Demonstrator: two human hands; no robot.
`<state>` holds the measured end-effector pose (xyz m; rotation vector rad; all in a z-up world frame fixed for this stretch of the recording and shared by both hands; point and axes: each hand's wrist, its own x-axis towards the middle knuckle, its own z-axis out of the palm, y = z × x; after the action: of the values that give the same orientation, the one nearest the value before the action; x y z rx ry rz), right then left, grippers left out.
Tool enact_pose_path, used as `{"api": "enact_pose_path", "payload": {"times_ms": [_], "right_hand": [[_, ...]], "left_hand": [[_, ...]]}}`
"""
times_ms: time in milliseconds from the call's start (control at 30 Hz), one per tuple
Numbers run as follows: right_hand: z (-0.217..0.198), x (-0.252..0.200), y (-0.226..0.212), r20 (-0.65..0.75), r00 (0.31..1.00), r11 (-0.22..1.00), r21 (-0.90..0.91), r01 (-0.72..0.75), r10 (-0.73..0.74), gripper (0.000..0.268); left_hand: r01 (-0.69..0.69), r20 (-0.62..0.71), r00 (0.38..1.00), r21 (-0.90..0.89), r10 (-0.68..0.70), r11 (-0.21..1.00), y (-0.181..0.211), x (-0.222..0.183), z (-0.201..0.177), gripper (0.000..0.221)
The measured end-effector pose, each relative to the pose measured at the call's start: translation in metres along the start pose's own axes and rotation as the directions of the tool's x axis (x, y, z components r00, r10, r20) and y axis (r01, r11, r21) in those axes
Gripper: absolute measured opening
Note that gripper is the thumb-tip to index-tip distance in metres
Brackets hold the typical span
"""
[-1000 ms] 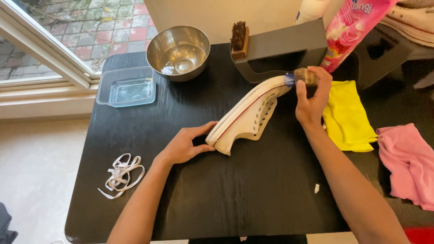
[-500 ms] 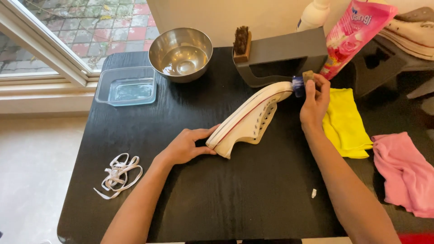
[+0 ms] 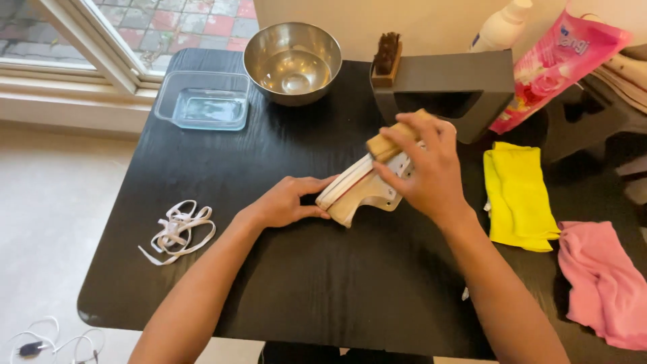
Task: Brushing the rubber side of a white sneaker with a cleaning brush and solution
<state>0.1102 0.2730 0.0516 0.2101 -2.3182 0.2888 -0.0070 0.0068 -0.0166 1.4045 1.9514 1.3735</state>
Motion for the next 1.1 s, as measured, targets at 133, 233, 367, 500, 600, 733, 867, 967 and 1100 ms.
{"api": "enact_pose_path", "payload": {"times_ms": [133, 233, 367, 500, 600, 733, 867, 967, 1100], "right_hand": [[0.002, 0.001, -0.005, 0.009, 1.0, 0.999, -0.041, -0.012, 0.012, 0.053], [0.005, -0.001, -0.025, -0.004, 1.0, 0.996, -0.092, -0.017, 0.017, 0.051], [0.015, -0.011, -0.061, 0.12, 0.99, 0.984, 0.169, 0.059, -0.08, 0.056], [0.004, -0.003, -0.029, 0.088, 0.995, 0.998, 0.025, 0.054, -0.056, 0.053], [0.007, -0.002, -0.048, 0.079, 0.996, 0.999, 0.024, 0.049, -0.051, 0.055], [0.014, -0.013, -0.084, 0.106, 0.978, 0.967, 0.199, 0.158, -0.182, 0.055], [0.007, -0.007, -0.052, 0.073, 0.99, 0.985, 0.133, 0.108, -0.118, 0.057], [0.008, -0.009, -0.058, 0.047, 0.996, 0.992, 0.111, 0.067, -0.073, 0.055], [0.014, -0.018, -0.101, 0.096, 0.969, 0.958, 0.202, 0.205, -0.228, 0.052]], "left_hand": [[0.004, -0.002, 1.0, -0.018, -0.004, 1.0, 0.012, -0.002, -0.002, 0.07], [-0.013, 0.003, 1.0, -0.001, 0.013, 1.0, 0.004, 0.0, 0.001, 0.07], [-0.016, 0.02, 1.0, 0.026, 0.016, 1.0, -0.02, 0.002, 0.006, 0.063], [-0.044, 0.019, 0.999, -0.006, 0.044, 0.999, 0.0, 0.001, -0.001, 0.068], [-0.058, 0.017, 0.998, -0.03, 0.059, 0.998, -0.003, 0.002, -0.002, 0.07], [-0.03, 0.039, 0.999, 0.003, 0.03, 1.0, -0.037, 0.002, 0.006, 0.054], [-0.028, 0.03, 0.999, -0.004, 0.028, 1.0, -0.003, 0.0, -0.003, 0.063], [-0.031, 0.026, 0.999, 0.005, 0.031, 1.0, 0.0, 0.002, -0.004, 0.067], [-0.006, 0.049, 0.999, 0.06, 0.003, 0.998, -0.043, 0.002, 0.004, 0.052]]}}
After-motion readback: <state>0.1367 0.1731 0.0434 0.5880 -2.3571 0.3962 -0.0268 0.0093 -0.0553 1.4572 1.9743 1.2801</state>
